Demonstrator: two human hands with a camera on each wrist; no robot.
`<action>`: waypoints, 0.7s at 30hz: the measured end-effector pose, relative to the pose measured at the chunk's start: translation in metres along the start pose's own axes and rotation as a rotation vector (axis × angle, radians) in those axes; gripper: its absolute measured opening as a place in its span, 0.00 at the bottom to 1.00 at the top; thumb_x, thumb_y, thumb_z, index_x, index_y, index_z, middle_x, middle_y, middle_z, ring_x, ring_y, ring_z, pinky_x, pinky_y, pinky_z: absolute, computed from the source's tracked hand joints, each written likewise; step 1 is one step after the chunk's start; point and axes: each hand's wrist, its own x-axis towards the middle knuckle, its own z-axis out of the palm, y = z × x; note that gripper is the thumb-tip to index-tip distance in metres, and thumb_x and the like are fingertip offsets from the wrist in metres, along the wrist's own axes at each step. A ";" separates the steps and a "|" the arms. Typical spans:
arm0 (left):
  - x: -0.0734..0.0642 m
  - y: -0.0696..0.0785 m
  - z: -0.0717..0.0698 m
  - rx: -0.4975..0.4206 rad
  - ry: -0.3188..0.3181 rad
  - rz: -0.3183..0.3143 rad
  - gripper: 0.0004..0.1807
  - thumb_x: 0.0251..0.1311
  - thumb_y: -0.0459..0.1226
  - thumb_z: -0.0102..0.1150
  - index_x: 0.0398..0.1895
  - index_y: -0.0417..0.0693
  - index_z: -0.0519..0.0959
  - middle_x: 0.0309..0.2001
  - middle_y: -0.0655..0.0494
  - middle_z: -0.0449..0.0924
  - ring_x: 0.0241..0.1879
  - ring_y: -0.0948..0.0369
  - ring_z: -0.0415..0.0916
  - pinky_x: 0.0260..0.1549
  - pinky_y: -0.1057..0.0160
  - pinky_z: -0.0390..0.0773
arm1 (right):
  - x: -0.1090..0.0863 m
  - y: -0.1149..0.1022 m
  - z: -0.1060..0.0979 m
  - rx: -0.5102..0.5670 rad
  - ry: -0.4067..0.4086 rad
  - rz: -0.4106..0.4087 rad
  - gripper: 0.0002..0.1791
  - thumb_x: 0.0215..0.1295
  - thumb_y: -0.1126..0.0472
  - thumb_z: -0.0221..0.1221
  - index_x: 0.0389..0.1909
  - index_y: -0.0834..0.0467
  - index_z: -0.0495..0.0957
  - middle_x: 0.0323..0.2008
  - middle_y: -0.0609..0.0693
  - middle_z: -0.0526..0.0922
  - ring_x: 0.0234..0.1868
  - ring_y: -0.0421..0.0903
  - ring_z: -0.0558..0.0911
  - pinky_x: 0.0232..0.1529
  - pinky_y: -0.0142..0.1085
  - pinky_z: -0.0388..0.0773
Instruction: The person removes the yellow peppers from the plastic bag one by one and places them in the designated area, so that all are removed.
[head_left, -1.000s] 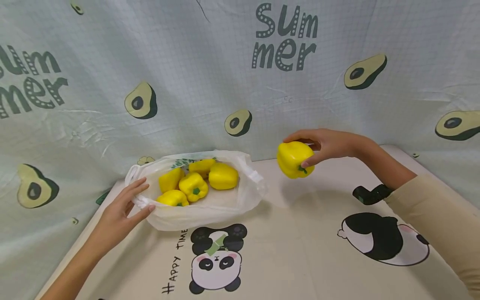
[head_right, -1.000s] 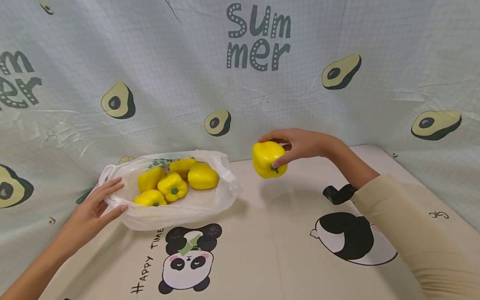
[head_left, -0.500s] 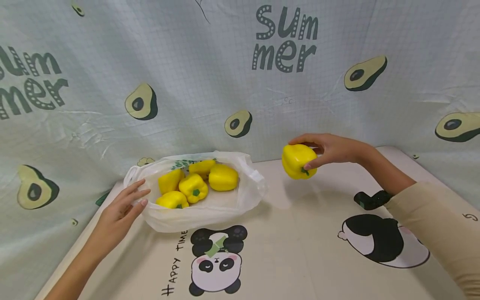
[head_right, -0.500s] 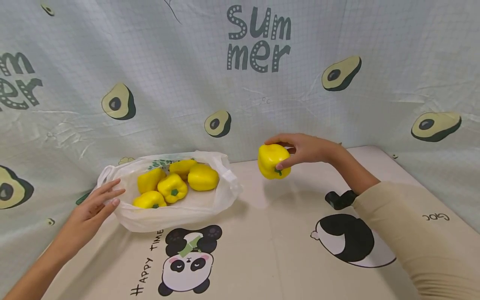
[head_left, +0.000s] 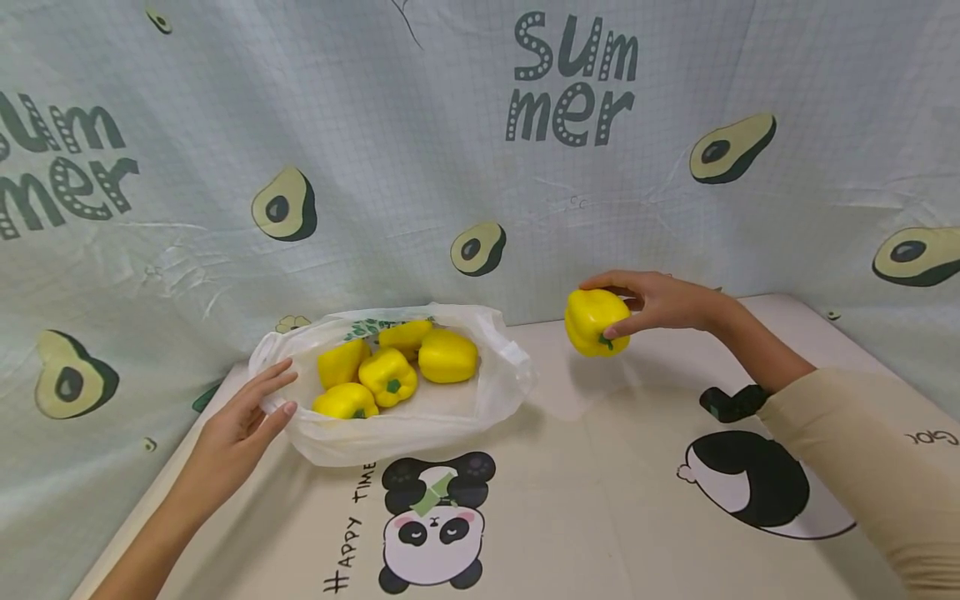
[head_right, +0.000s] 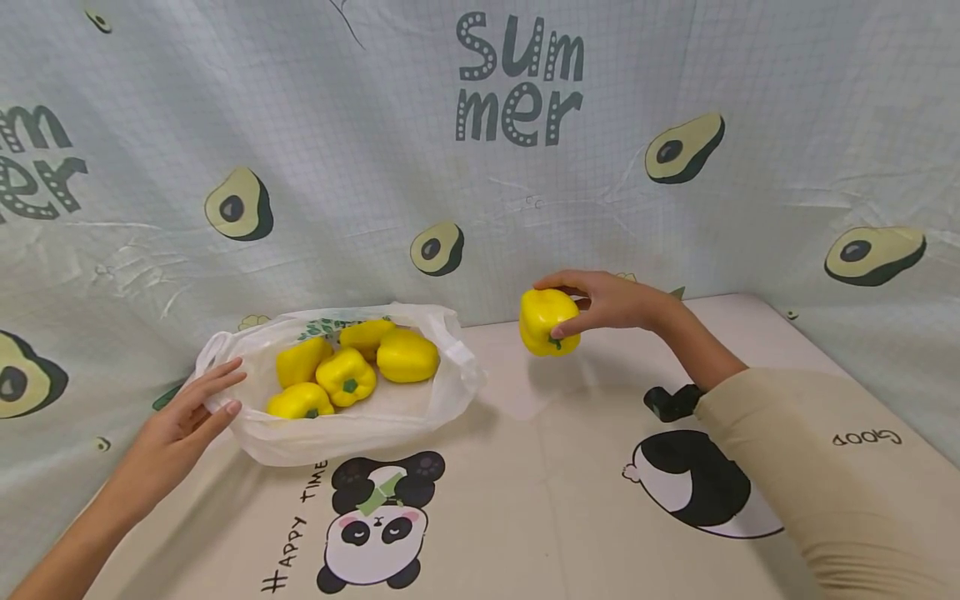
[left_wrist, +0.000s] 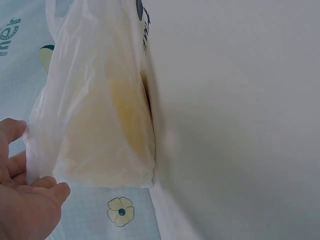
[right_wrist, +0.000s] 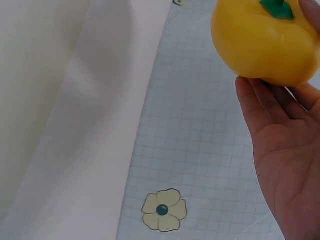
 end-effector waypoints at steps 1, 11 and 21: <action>0.000 0.000 0.000 -0.001 -0.001 -0.002 0.26 0.75 0.39 0.56 0.74 0.46 0.68 0.77 0.52 0.60 0.66 0.87 0.52 0.55 0.88 0.57 | 0.000 0.001 0.001 0.000 0.002 0.005 0.37 0.64 0.55 0.69 0.72 0.54 0.67 0.67 0.52 0.72 0.60 0.50 0.74 0.65 0.48 0.71; -0.001 0.002 0.000 -0.002 -0.005 -0.020 0.27 0.75 0.40 0.55 0.74 0.47 0.67 0.78 0.51 0.59 0.66 0.88 0.51 0.55 0.88 0.57 | 0.008 0.014 0.006 0.013 -0.004 0.049 0.38 0.65 0.53 0.68 0.73 0.55 0.65 0.67 0.54 0.71 0.60 0.52 0.74 0.64 0.49 0.72; -0.001 0.003 0.000 0.013 -0.008 -0.020 0.26 0.75 0.40 0.55 0.74 0.45 0.69 0.78 0.52 0.60 0.65 0.89 0.50 0.54 0.89 0.56 | 0.012 0.021 0.010 0.023 0.003 0.066 0.40 0.63 0.51 0.69 0.73 0.58 0.65 0.68 0.57 0.70 0.61 0.54 0.73 0.66 0.52 0.70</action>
